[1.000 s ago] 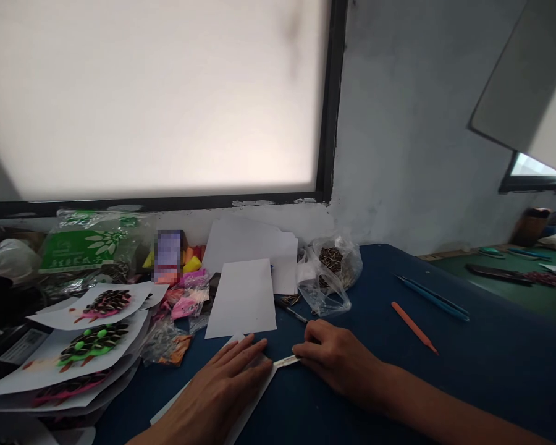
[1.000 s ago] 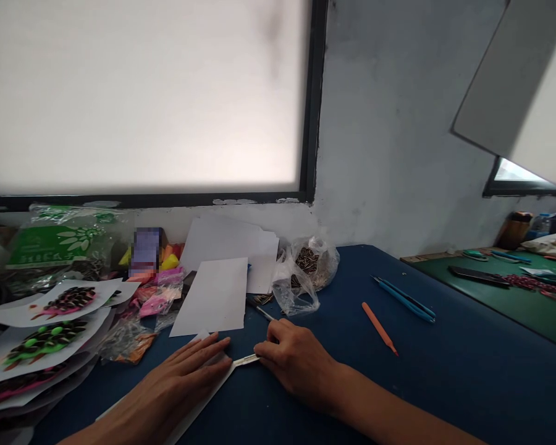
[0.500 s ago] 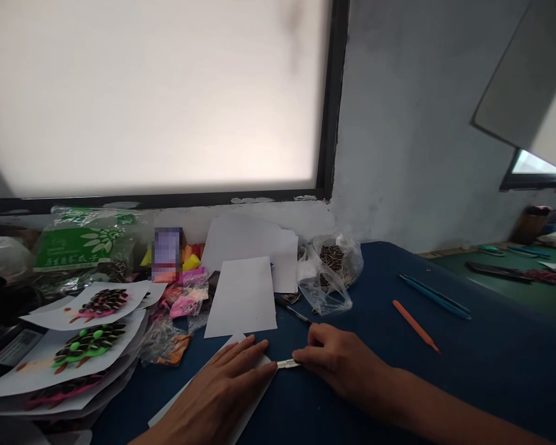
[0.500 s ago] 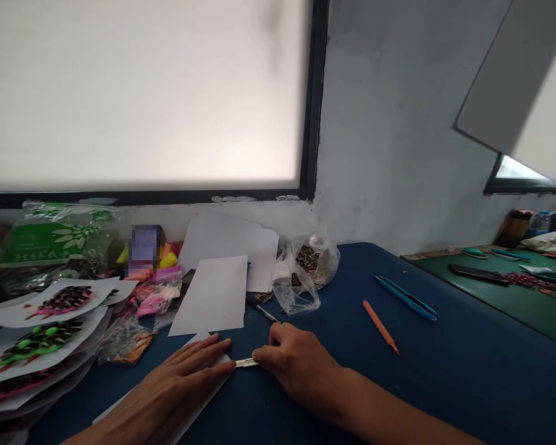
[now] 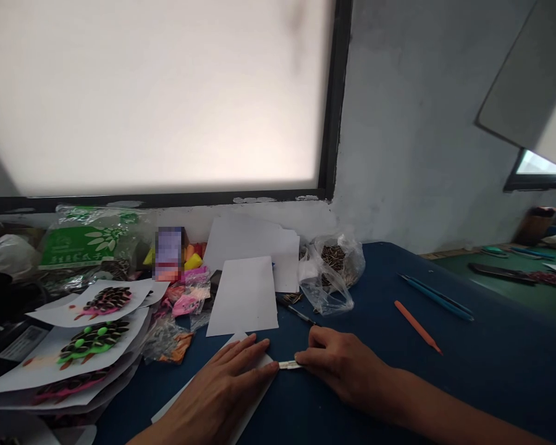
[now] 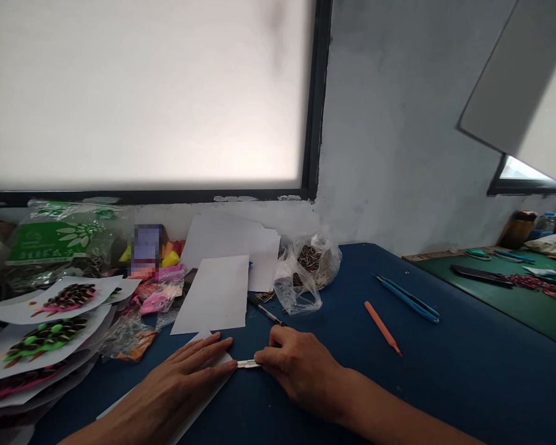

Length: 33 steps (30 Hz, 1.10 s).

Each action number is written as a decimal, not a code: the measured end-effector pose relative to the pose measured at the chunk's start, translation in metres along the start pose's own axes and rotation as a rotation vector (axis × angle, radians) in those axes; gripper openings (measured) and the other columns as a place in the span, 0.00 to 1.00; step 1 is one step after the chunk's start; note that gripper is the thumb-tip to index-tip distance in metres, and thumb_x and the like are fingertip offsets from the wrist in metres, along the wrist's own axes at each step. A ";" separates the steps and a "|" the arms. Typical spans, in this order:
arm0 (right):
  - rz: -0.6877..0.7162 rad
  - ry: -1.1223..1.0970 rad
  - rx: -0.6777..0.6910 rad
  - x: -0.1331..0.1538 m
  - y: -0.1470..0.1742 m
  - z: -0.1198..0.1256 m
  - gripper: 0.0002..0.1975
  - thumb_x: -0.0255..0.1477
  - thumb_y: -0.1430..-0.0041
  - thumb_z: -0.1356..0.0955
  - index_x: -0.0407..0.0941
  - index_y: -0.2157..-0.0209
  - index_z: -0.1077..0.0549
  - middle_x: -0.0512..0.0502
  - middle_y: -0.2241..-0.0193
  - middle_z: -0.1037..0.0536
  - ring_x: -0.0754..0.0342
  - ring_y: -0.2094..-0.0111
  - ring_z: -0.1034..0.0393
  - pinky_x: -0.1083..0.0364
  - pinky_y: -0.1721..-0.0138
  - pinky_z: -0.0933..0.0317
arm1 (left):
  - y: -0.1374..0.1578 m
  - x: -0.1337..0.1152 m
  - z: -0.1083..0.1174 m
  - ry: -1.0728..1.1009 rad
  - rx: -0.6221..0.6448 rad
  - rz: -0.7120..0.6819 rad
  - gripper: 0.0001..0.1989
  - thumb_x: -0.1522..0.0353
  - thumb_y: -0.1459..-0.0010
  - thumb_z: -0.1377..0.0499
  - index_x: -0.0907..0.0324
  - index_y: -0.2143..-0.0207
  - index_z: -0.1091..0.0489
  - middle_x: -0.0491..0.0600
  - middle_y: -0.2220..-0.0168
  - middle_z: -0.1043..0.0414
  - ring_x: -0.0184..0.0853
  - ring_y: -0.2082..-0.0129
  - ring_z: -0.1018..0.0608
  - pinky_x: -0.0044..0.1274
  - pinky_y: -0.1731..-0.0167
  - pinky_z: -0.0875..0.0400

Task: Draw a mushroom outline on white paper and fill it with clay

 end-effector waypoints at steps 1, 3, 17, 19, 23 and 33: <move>0.004 0.004 -0.008 0.000 0.001 -0.001 0.15 0.28 0.28 0.41 0.46 0.58 0.23 0.48 0.68 0.32 0.57 0.72 0.37 0.59 0.74 0.49 | 0.000 0.000 0.001 0.002 0.001 0.004 0.19 0.64 0.28 0.49 0.41 0.37 0.37 0.49 0.35 0.39 0.51 0.36 0.37 0.43 0.43 0.34; 0.010 0.016 -0.032 -0.001 0.001 -0.002 0.15 0.28 0.28 0.41 0.45 0.60 0.23 0.48 0.68 0.32 0.57 0.72 0.37 0.59 0.73 0.49 | -0.001 -0.001 0.001 0.008 -0.002 0.008 0.18 0.64 0.27 0.50 0.42 0.38 0.36 0.49 0.35 0.39 0.51 0.36 0.36 0.43 0.43 0.34; 0.084 0.168 -0.131 0.002 0.002 -0.010 0.15 0.24 0.30 0.41 0.44 0.63 0.24 0.49 0.71 0.34 0.56 0.73 0.42 0.57 0.74 0.52 | 0.002 0.000 -0.002 0.060 0.002 0.048 0.19 0.63 0.26 0.53 0.43 0.37 0.38 0.46 0.34 0.41 0.47 0.35 0.39 0.44 0.40 0.37; 0.096 0.196 -0.145 0.003 0.002 -0.011 0.15 0.23 0.30 0.41 0.44 0.65 0.24 0.49 0.72 0.35 0.56 0.73 0.43 0.57 0.73 0.52 | 0.003 0.001 -0.003 0.067 0.001 0.049 0.19 0.63 0.26 0.53 0.43 0.36 0.38 0.46 0.34 0.41 0.47 0.35 0.39 0.44 0.40 0.38; 0.096 0.179 -0.132 0.005 0.003 -0.012 0.15 0.23 0.30 0.42 0.45 0.63 0.25 0.49 0.71 0.35 0.56 0.73 0.43 0.58 0.74 0.52 | 0.004 0.000 -0.002 0.071 -0.024 0.034 0.19 0.63 0.26 0.52 0.41 0.36 0.39 0.45 0.34 0.41 0.46 0.35 0.38 0.43 0.40 0.37; 0.075 0.126 -0.168 0.010 0.004 -0.016 0.14 0.22 0.31 0.41 0.44 0.64 0.25 0.49 0.70 0.36 0.57 0.73 0.42 0.59 0.75 0.52 | 0.000 -0.009 0.011 0.077 -0.032 0.037 0.18 0.65 0.27 0.53 0.43 0.38 0.34 0.48 0.34 0.42 0.47 0.36 0.38 0.44 0.41 0.37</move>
Point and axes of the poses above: each hand's wrist, its own y-axis away from the middle knuckle, its own z-axis out of the back of the hand, x = y × z, the point moved 2 cm from there along -y, towards the middle knuckle
